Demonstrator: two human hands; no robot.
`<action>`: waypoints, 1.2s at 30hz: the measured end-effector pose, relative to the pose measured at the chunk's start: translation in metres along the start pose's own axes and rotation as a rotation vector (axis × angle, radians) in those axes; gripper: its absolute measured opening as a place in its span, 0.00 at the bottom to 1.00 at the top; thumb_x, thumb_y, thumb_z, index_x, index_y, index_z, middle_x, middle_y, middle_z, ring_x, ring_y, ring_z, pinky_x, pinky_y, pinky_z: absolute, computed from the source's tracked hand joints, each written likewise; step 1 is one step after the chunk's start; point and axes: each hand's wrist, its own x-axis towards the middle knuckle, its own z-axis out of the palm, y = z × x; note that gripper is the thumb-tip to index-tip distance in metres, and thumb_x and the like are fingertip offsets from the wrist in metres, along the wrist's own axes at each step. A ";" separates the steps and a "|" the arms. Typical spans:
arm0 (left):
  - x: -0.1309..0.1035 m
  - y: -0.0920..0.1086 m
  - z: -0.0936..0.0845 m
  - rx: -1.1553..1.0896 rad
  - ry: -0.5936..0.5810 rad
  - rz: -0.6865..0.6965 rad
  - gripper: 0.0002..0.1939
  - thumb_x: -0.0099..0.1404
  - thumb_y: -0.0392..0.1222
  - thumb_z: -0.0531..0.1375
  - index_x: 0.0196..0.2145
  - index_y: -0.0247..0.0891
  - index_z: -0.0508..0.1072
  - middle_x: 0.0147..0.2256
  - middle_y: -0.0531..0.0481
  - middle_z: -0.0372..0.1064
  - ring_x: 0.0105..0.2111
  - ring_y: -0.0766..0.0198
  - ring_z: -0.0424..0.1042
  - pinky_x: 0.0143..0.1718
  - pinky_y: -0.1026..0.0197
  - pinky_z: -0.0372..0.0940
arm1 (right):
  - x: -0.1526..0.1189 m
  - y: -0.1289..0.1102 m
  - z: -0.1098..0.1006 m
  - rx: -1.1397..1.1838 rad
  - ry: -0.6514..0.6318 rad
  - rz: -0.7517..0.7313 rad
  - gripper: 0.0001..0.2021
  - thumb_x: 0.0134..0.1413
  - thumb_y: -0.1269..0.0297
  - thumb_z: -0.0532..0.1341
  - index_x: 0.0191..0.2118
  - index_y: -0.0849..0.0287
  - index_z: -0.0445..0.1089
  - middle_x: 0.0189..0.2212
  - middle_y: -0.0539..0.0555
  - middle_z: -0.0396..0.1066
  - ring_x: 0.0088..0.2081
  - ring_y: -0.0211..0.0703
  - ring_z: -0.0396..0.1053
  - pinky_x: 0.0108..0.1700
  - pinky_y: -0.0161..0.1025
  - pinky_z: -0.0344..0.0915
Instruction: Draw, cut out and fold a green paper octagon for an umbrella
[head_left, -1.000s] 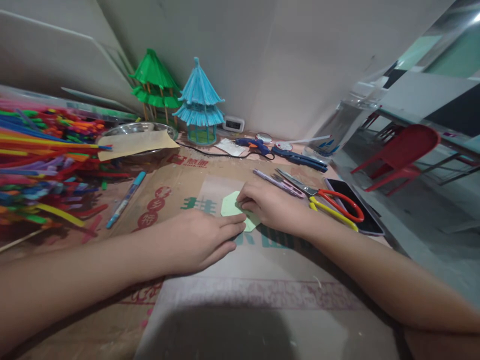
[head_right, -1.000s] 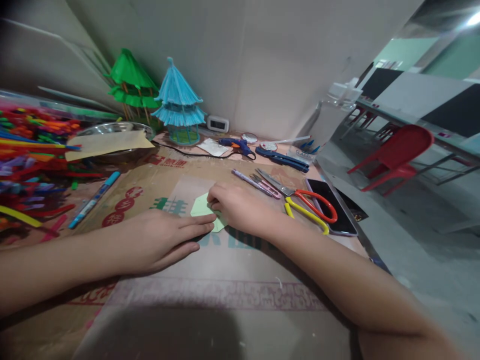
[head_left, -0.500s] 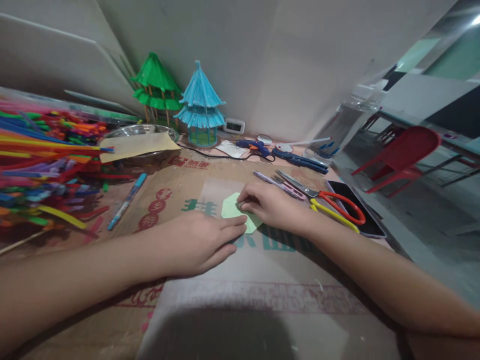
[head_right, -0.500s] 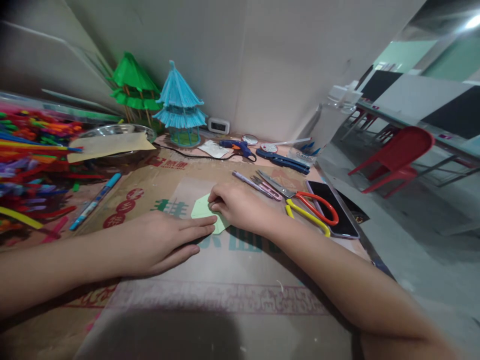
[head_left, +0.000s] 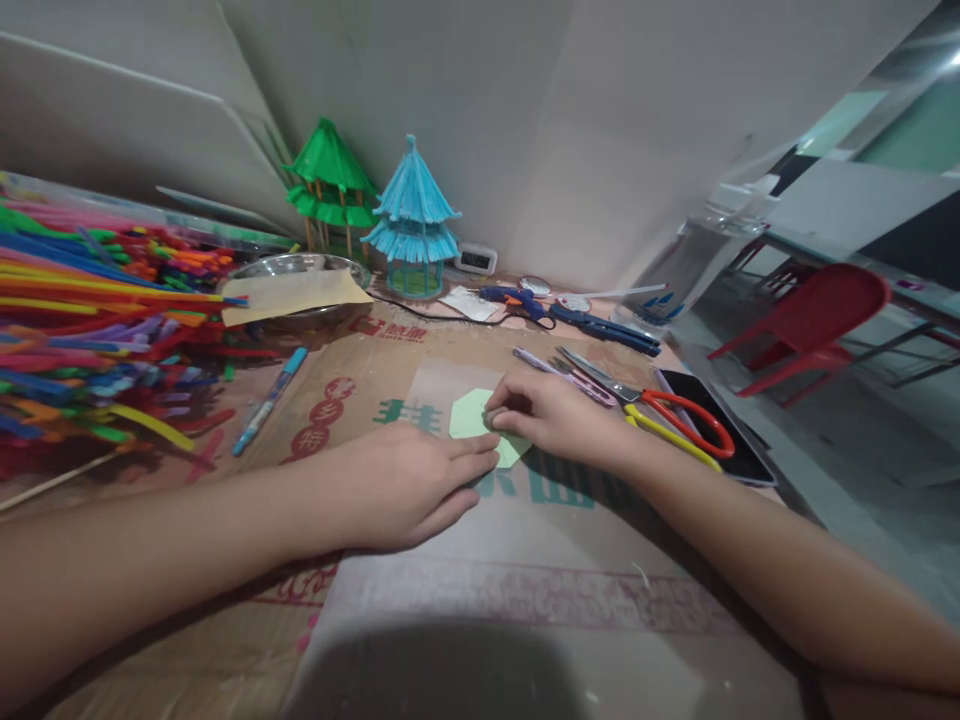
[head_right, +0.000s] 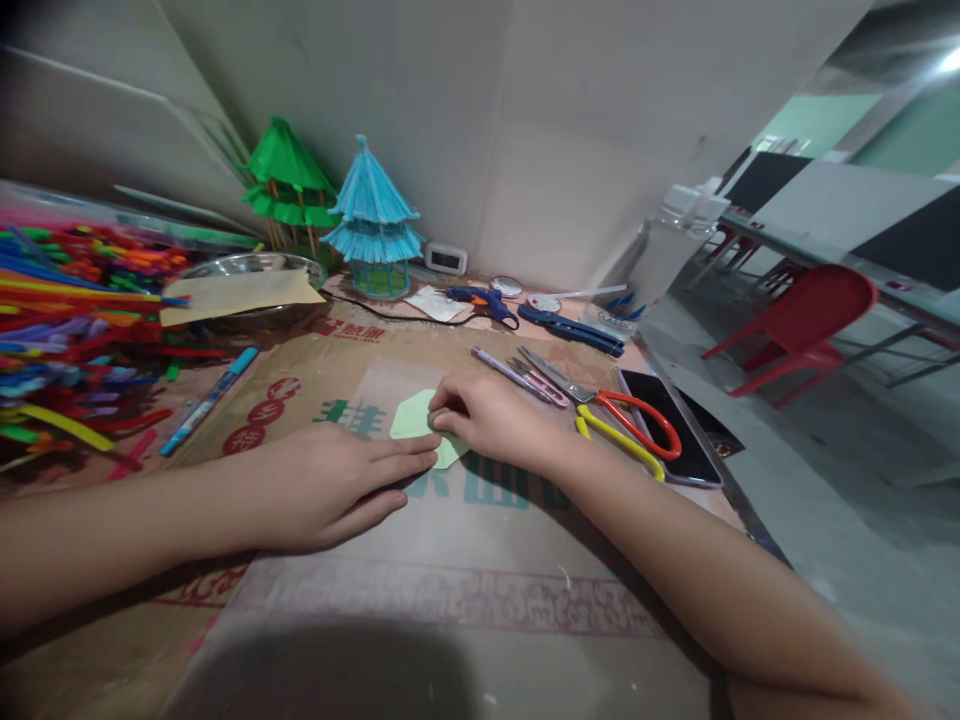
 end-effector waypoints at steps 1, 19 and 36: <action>0.000 0.000 0.000 -0.006 0.010 -0.001 0.20 0.78 0.45 0.53 0.61 0.38 0.72 0.57 0.41 0.78 0.36 0.54 0.83 0.35 0.54 0.73 | -0.001 -0.002 0.001 -0.028 -0.009 -0.008 0.05 0.59 0.76 0.65 0.37 0.60 0.75 0.32 0.51 0.76 0.33 0.39 0.71 0.38 0.37 0.65; 0.000 0.002 0.000 0.006 0.021 -0.006 0.22 0.77 0.43 0.53 0.62 0.36 0.72 0.65 0.39 0.71 0.42 0.50 0.84 0.40 0.50 0.77 | 0.021 0.013 0.029 -0.183 0.271 -0.150 0.07 0.62 0.78 0.61 0.38 0.59 0.72 0.39 0.57 0.76 0.43 0.46 0.72 0.46 0.41 0.65; 0.001 0.003 0.000 0.025 0.014 -0.007 0.21 0.76 0.42 0.54 0.62 0.35 0.72 0.64 0.39 0.71 0.40 0.51 0.84 0.38 0.51 0.77 | 0.020 0.000 0.023 -0.279 0.144 -0.066 0.07 0.62 0.77 0.61 0.41 0.61 0.75 0.42 0.60 0.78 0.44 0.49 0.74 0.47 0.43 0.66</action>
